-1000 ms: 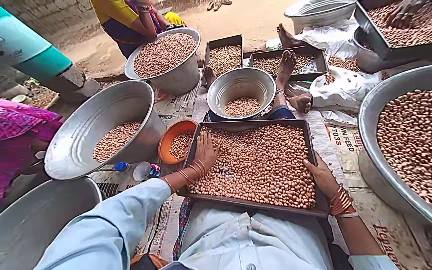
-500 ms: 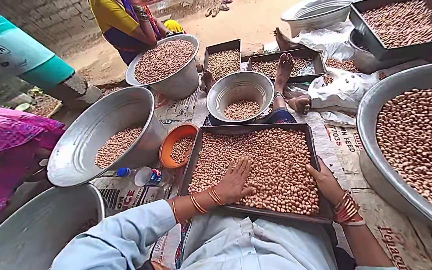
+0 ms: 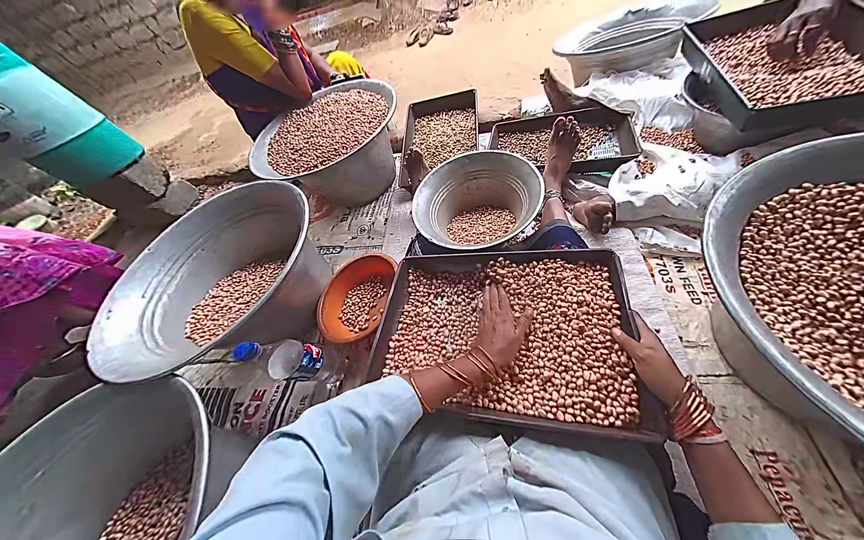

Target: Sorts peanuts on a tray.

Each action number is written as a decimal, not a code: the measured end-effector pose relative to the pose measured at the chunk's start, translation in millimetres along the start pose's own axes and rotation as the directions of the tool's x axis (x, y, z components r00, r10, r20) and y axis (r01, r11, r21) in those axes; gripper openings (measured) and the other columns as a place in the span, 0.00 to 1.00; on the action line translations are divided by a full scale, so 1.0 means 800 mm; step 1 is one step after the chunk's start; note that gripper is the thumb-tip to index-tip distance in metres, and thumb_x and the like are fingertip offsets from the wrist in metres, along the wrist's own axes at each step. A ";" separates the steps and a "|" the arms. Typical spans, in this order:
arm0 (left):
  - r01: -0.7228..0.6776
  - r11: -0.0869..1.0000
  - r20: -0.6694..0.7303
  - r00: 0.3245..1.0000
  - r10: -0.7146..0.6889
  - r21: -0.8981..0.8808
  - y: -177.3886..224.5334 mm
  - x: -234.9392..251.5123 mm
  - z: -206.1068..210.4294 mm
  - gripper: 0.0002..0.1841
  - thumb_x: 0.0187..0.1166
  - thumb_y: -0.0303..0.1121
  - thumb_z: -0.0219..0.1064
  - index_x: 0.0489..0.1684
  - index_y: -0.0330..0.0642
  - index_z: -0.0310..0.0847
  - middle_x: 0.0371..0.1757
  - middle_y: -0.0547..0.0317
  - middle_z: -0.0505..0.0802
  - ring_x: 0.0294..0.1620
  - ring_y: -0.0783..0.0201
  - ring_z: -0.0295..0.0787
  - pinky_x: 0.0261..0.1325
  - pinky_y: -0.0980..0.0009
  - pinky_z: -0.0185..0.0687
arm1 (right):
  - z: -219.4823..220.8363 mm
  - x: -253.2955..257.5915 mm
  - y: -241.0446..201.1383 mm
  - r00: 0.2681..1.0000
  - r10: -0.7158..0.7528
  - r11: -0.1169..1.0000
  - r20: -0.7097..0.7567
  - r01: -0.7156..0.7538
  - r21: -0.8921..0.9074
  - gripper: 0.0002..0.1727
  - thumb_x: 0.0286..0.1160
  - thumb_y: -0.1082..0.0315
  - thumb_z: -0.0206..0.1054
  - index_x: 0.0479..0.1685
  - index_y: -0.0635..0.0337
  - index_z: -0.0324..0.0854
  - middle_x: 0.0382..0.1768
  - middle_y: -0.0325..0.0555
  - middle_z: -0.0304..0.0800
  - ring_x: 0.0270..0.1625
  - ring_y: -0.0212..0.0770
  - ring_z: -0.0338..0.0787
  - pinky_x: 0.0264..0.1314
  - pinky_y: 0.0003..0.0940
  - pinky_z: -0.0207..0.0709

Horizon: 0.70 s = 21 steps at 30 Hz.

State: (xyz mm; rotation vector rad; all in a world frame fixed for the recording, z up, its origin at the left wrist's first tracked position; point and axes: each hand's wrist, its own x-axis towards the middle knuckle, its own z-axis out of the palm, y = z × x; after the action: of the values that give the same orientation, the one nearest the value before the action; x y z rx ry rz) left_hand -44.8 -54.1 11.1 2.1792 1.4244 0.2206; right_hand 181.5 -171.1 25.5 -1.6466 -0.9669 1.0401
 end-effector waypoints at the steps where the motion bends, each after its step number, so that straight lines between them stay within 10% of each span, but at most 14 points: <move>1: -0.095 0.995 0.042 0.994 0.097 -0.037 0.013 -0.017 0.004 0.47 0.91 0.59 0.44 0.92 0.20 0.39 0.94 0.23 0.47 0.98 0.36 0.35 0.97 0.48 0.31 | 0.000 -0.002 0.001 1.000 -0.002 1.000 0.002 0.002 0.003 0.32 0.91 0.71 0.49 0.92 0.68 0.48 0.79 0.61 0.72 0.71 0.30 0.80 0.72 0.22 0.73; 6: -0.354 0.909 0.302 0.911 0.282 0.219 -0.039 -0.062 -0.024 0.48 0.89 0.65 0.40 0.97 0.33 0.32 0.98 0.44 0.40 1.00 0.52 0.29 0.93 0.35 0.23 | 0.003 -0.001 0.002 1.000 0.003 1.000 0.007 -0.003 0.005 0.34 0.90 0.70 0.50 0.94 0.66 0.45 0.84 0.63 0.67 0.78 0.32 0.77 0.78 0.23 0.70; 11: -0.045 0.886 0.283 0.954 -0.100 0.462 -0.120 -0.073 -0.104 0.42 0.91 0.60 0.47 0.97 0.38 0.45 0.97 0.39 0.49 0.97 0.34 0.34 0.88 0.24 0.17 | 0.008 -0.001 -0.001 1.000 0.015 1.000 -0.010 -0.015 0.025 0.35 0.90 0.70 0.51 0.94 0.65 0.45 0.85 0.62 0.67 0.78 0.34 0.77 0.77 0.25 0.70; 14: 0.048 0.918 0.051 0.996 -0.074 0.393 -0.150 -0.114 -0.147 0.32 0.90 0.49 0.56 0.91 0.44 0.64 0.94 0.40 0.62 0.96 0.37 0.48 0.93 0.33 0.30 | 0.009 -0.008 0.002 0.999 0.020 1.000 -0.026 -0.019 0.008 0.36 0.89 0.70 0.52 0.95 0.66 0.44 0.87 0.63 0.64 0.82 0.38 0.75 0.82 0.30 0.67; 17: 0.197 0.931 -0.262 0.958 -0.117 0.306 -0.212 -0.150 -0.150 0.39 0.82 0.44 0.65 0.93 0.37 0.58 0.93 0.33 0.60 0.94 0.34 0.52 0.90 0.31 0.44 | 0.010 -0.017 0.004 0.999 0.018 1.000 -0.028 -0.019 -0.018 0.37 0.89 0.71 0.52 0.96 0.65 0.41 0.89 0.64 0.60 0.86 0.42 0.71 0.87 0.34 0.63; 19: 0.390 0.920 -0.084 0.919 -0.386 0.035 -0.240 -0.164 -0.151 0.36 0.89 0.52 0.58 0.92 0.42 0.61 0.93 0.37 0.62 0.95 0.39 0.51 0.93 0.38 0.42 | 0.013 -0.022 0.006 1.000 0.006 0.999 -0.029 -0.007 -0.031 0.39 0.88 0.70 0.53 0.96 0.64 0.39 0.89 0.65 0.60 0.86 0.44 0.71 0.87 0.36 0.64; 21: 0.411 0.861 0.047 0.908 -0.417 -0.301 -0.249 -0.171 -0.148 0.28 0.91 0.48 0.57 0.78 0.34 0.76 0.76 0.35 0.82 0.80 0.45 0.77 0.83 0.45 0.67 | 0.015 -0.026 0.011 0.999 -0.030 0.999 -0.038 0.029 -0.021 0.40 0.86 0.70 0.54 0.96 0.65 0.40 0.87 0.66 0.63 0.84 0.43 0.74 0.83 0.35 0.67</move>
State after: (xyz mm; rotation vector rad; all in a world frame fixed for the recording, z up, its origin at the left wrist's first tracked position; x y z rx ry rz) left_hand -312.5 -74.7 30.6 1.5839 1.7048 0.2834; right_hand 164.3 -189.1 18.3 -1.6585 -0.9771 0.9780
